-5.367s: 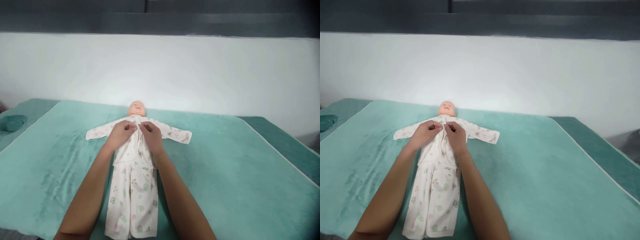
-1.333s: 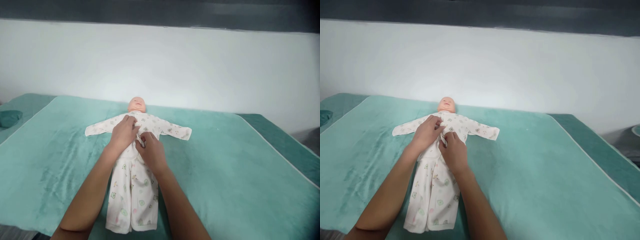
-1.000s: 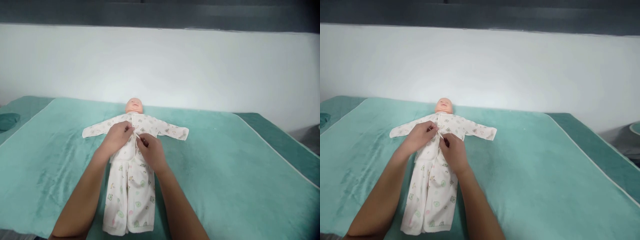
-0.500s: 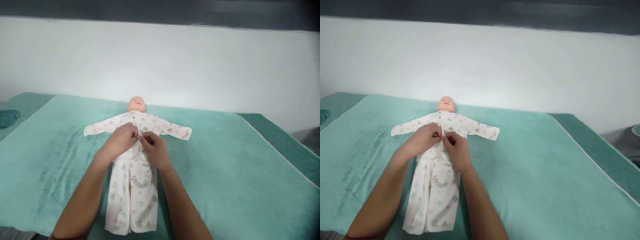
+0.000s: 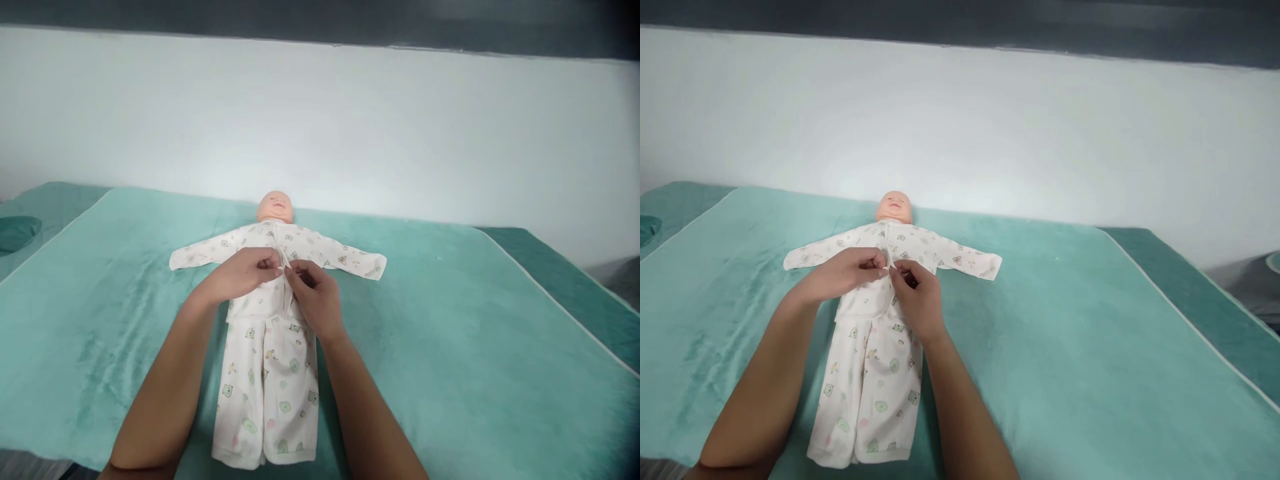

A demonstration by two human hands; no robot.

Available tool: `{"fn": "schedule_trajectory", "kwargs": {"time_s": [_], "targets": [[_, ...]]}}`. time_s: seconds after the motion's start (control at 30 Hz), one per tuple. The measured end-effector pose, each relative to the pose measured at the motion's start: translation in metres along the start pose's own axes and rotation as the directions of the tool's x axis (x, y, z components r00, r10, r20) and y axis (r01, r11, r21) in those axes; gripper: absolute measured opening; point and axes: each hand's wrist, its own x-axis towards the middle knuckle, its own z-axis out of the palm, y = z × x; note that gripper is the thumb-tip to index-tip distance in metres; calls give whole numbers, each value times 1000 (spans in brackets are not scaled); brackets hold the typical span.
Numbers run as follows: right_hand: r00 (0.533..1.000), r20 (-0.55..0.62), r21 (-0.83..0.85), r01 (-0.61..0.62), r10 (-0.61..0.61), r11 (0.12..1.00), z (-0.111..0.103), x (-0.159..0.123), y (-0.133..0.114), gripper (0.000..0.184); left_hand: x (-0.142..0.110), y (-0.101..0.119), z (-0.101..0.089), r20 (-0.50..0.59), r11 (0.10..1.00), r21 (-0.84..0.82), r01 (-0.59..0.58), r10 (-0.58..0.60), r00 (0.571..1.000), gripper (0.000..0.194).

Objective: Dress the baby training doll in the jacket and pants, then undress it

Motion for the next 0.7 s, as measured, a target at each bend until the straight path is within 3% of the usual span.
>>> {"fn": "schedule_trajectory", "kwargs": {"time_s": [0.3,0.7], "targets": [[1000,-26,-5,4,-5,1000,1,0,-2,21,1,-2,-1,9,999,-51,6,-5,1000,23],[985,71,-147,166,-157,975,0,0,2,20,2,-1,0,20,999,-32,38,-37,999,34]]}}
